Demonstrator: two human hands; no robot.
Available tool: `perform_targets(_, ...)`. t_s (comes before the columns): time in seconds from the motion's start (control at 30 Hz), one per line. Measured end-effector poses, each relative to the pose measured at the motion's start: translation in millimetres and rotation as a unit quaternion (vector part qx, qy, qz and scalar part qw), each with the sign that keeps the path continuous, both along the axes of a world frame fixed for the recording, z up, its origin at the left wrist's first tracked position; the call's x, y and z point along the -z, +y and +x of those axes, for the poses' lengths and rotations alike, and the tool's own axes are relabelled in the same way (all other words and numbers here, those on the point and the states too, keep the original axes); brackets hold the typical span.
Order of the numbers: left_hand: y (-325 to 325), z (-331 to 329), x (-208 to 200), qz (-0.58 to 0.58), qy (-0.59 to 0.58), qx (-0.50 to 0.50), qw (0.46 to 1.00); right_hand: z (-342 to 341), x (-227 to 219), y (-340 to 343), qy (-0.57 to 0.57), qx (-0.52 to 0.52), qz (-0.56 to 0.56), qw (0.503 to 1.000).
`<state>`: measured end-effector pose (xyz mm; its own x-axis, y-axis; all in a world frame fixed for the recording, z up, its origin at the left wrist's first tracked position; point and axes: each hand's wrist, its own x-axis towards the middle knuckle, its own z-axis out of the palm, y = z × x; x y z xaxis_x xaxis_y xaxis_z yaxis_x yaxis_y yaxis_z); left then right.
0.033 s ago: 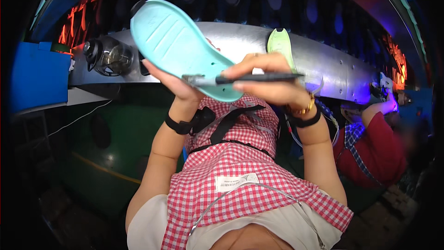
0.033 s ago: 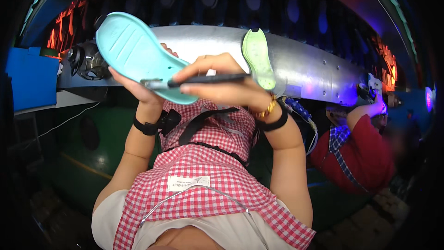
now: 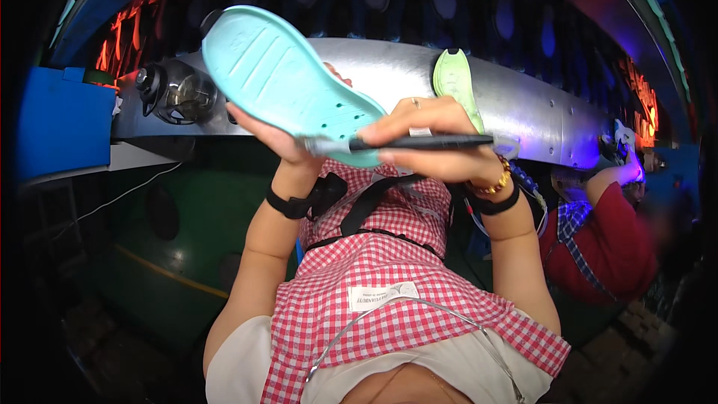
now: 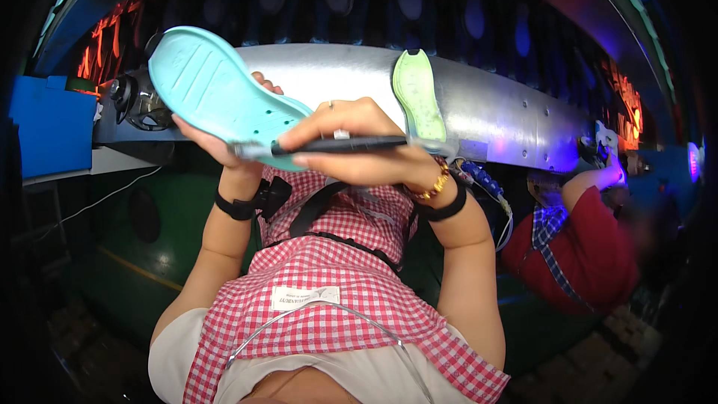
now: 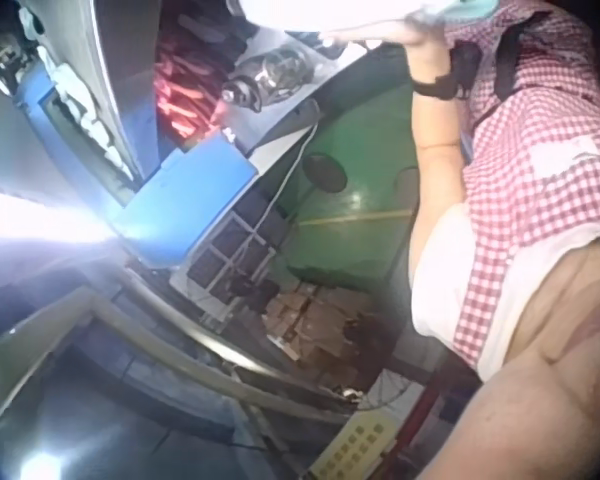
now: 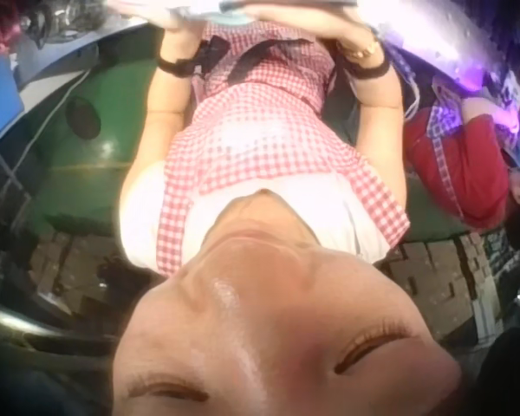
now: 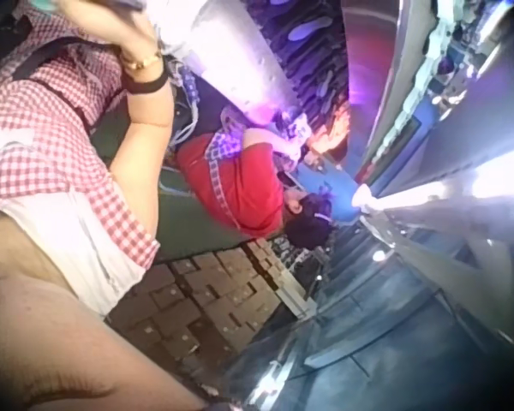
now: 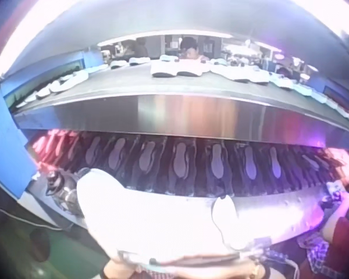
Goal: Apply glue or primer to the bottom of light blue shoe soles using a brush and place them on a conveyor belt.
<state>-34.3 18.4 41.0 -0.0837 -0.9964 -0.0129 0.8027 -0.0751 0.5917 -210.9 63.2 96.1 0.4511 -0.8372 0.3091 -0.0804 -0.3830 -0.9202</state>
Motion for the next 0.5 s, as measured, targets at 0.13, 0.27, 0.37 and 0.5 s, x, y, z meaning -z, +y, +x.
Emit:
perform_targets(0.13, -3, 6, -10, -0.061, 0.002, -0.012, 0.998, -12, -8, -1, -0.092, 0.045, 0.096, 0.990)
perform_targets(0.27, -9, 14, -11, -0.107, 0.047, 0.006, 0.993, -7, 2, 5, -0.003, -0.014, 0.000, 1.000)
perform_targets(0.37, -10, 15, -16, -0.080, 0.014, -0.037, 0.996, -14, 3, 7, -0.151, -0.088, 0.074, 0.982)
perform_targets(0.5, -15, 14, -19, -0.095, 0.002, -0.056, 0.994, -8, 8, 4, -0.041, 0.043, 0.123, 0.991)
